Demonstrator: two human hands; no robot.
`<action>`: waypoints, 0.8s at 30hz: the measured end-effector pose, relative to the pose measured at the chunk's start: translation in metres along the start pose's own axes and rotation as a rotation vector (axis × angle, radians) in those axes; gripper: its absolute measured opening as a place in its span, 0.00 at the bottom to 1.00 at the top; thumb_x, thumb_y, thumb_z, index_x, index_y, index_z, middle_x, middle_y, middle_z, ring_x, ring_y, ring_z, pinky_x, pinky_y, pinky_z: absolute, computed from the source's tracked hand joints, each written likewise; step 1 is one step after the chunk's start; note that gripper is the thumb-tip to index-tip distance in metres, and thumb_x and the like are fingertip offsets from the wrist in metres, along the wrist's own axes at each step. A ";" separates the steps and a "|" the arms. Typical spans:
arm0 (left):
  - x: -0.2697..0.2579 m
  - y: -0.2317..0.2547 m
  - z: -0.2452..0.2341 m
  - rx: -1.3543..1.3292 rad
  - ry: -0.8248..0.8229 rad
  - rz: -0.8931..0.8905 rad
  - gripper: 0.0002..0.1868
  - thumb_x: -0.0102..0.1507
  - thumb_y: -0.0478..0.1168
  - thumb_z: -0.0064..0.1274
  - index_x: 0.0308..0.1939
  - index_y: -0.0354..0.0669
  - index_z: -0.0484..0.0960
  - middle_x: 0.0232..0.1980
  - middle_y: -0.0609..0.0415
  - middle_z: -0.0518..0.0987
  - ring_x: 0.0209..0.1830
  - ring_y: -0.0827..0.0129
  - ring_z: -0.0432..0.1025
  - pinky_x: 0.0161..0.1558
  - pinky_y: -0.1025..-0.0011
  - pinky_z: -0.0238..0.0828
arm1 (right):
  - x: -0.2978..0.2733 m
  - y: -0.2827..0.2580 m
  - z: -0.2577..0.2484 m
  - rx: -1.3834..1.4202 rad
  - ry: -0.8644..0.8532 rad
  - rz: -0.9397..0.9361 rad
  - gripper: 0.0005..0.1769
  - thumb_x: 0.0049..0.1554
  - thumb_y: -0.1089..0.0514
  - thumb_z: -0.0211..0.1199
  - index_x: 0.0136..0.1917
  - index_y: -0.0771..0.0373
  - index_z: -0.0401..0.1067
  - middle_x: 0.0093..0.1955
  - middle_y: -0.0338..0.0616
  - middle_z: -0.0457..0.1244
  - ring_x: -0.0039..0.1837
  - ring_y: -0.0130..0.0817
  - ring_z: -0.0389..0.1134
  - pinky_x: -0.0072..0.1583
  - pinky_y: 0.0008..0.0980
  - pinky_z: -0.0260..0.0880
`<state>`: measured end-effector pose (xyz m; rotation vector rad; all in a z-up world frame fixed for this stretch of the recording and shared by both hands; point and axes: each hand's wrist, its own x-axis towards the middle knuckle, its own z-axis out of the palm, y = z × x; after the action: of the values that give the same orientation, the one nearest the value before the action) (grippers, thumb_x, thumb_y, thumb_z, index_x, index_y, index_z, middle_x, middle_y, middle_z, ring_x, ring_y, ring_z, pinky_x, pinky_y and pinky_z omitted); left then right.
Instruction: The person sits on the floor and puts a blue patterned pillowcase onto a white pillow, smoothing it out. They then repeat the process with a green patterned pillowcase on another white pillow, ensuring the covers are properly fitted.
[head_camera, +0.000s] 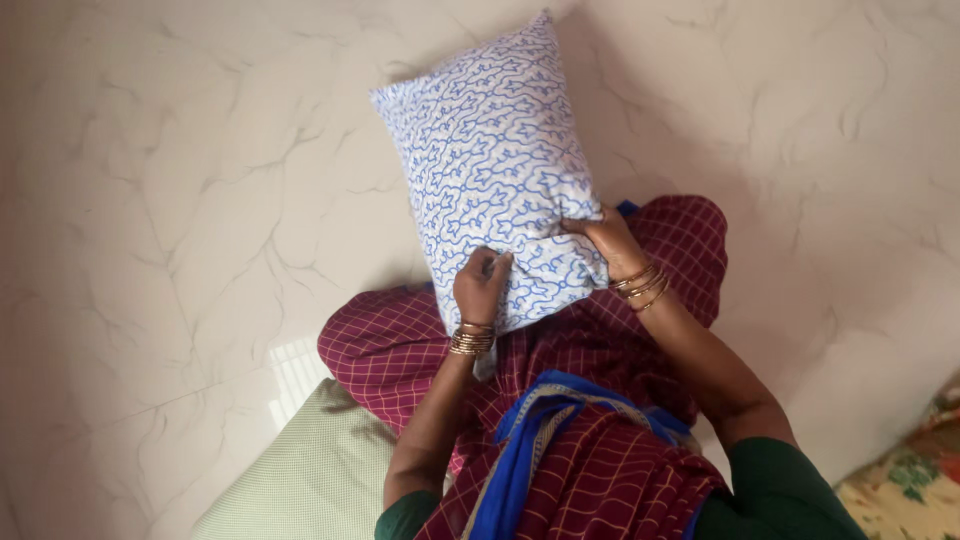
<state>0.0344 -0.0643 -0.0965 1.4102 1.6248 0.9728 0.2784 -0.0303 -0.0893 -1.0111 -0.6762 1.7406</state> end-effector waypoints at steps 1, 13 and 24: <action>0.008 -0.007 -0.002 -0.112 0.068 -0.013 0.08 0.64 0.39 0.65 0.38 0.38 0.83 0.26 0.56 0.77 0.22 0.81 0.63 0.23 0.79 0.55 | 0.011 -0.022 0.020 -0.096 0.020 -0.085 0.27 0.57 0.60 0.68 0.66 0.72 0.66 0.58 0.53 0.69 0.56 0.37 0.73 0.56 0.32 0.78; 0.028 -0.128 0.070 0.274 -0.235 0.221 0.14 0.65 0.48 0.63 0.44 0.41 0.83 0.38 0.48 0.86 0.30 0.68 0.79 0.34 0.72 0.78 | 0.059 0.001 0.097 -1.889 -0.704 -1.085 0.27 0.40 0.59 0.71 0.56 0.49 0.78 0.48 0.38 0.68 0.49 0.35 0.69 0.42 0.33 0.74; 0.061 -0.062 -0.024 0.141 0.011 0.376 0.09 0.63 0.41 0.58 0.48 0.51 0.84 0.53 0.55 0.85 0.31 0.70 0.81 0.31 0.73 0.79 | 0.108 0.039 -0.067 -1.907 -0.174 -0.339 0.27 0.51 0.74 0.57 0.41 0.41 0.84 0.58 0.27 0.69 0.59 0.31 0.69 0.56 0.33 0.74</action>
<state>-0.0186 -0.0117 -0.1466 1.8547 1.4881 1.0912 0.2990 0.0547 -0.1891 -1.6627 -2.5818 0.4296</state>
